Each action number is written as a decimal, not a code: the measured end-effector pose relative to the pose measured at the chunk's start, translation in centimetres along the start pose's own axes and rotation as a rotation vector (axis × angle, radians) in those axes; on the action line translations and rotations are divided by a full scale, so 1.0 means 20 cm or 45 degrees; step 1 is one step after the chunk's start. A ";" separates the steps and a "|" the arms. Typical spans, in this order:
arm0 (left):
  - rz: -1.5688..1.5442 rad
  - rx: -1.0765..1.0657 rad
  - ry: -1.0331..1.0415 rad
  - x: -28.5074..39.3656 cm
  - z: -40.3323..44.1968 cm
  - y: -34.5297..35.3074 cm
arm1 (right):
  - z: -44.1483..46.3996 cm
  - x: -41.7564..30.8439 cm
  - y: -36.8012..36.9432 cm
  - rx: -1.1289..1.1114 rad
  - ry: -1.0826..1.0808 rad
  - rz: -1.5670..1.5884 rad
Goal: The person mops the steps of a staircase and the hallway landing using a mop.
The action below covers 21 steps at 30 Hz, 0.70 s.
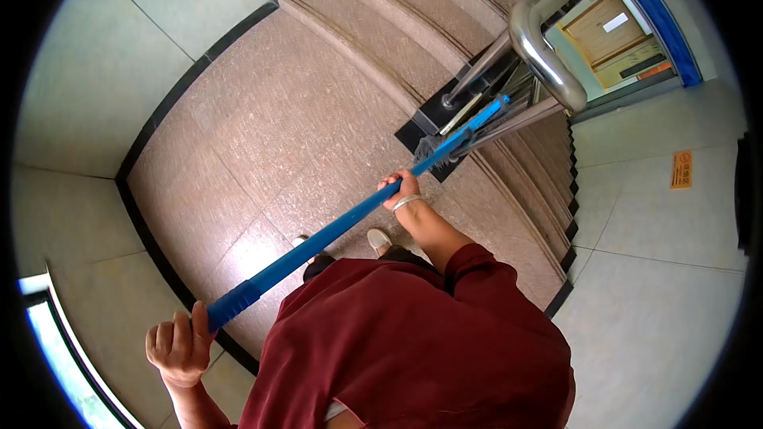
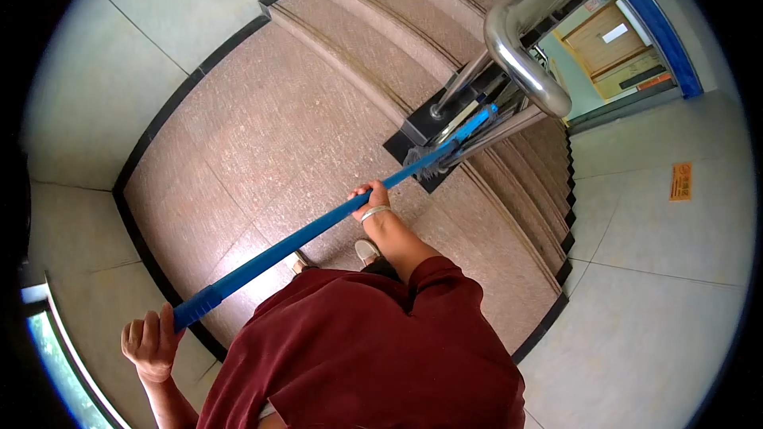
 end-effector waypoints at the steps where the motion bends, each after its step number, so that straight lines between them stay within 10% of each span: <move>1: -0.015 -0.027 -0.011 -0.07 -0.04 0.03 | -0.01 0.07 -0.02 0.077 -0.019 -0.040; 21: -0.429 -0.420 -0.134 -0.70 -0.47 0.38 | 0.41 1.30 -0.35 0.393 0.173 -0.307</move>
Point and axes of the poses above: each hand's wrist, its own z-axis towards the middle knuckle, its own y-axis out of the palm, x = y × z, the point moved 9 cm from there along z, towards the middle knuckle
